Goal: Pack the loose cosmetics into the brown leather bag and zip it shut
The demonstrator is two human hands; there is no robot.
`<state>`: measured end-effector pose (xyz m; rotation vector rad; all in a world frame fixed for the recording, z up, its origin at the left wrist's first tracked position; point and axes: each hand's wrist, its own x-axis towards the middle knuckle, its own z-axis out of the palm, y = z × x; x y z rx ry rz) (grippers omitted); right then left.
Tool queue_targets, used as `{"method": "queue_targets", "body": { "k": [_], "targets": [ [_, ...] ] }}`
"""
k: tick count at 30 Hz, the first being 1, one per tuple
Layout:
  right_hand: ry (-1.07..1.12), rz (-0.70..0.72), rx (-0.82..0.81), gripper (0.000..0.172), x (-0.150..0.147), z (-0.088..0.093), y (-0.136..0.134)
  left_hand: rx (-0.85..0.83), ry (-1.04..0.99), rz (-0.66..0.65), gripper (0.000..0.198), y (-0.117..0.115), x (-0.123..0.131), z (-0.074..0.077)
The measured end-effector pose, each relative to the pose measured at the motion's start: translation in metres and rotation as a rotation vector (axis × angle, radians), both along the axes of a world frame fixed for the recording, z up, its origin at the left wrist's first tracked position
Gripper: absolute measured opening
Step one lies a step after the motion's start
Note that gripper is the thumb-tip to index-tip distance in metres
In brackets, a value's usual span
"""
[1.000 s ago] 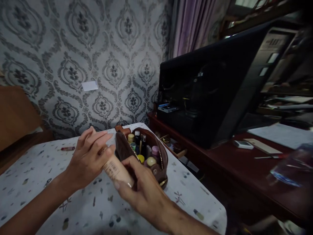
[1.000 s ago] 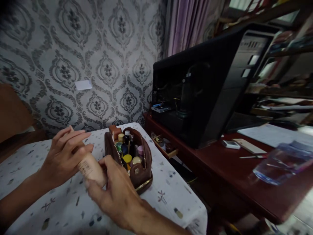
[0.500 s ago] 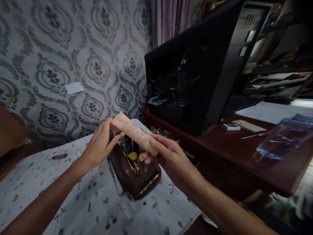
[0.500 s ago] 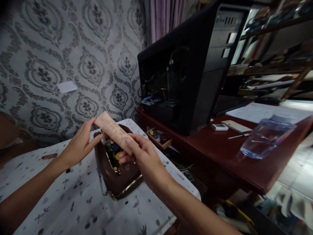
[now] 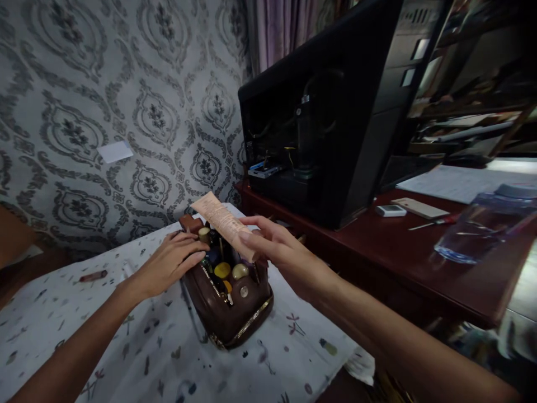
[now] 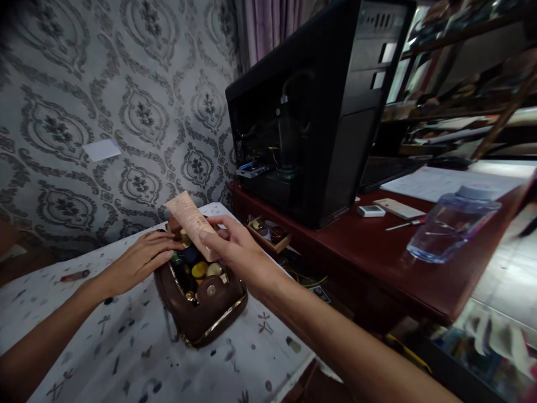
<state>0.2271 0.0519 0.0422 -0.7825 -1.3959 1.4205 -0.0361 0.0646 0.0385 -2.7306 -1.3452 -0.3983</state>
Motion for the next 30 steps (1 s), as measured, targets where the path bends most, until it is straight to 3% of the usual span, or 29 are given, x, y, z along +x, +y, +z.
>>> {"method": "queue_targets", "body": {
  "k": [6, 12, 18, 30],
  "targets": [
    [-0.638, -0.149, 0.418, 0.033, -0.006, 0.011, 0.012, 0.04, -0.072, 0.025, 0.044, -0.007, 0.002, -0.007],
    [-1.076, -0.105, 0.525, 0.025, -0.017, 0.016, 0.008, 0.092, -0.106, 0.019, 0.042, -0.009, -0.002, -0.012],
    [-1.203, -0.01, 0.594, 0.022, -0.029, 0.019, 0.007, 0.111, -0.115, 0.017, 0.045, -0.01, 0.0, -0.012],
    [-1.222, -0.051, 0.684, 0.025, -0.046, 0.004, 0.021, 0.127, -0.12, 0.041, 0.043, -0.01, -0.003, -0.016]
  ]
}}
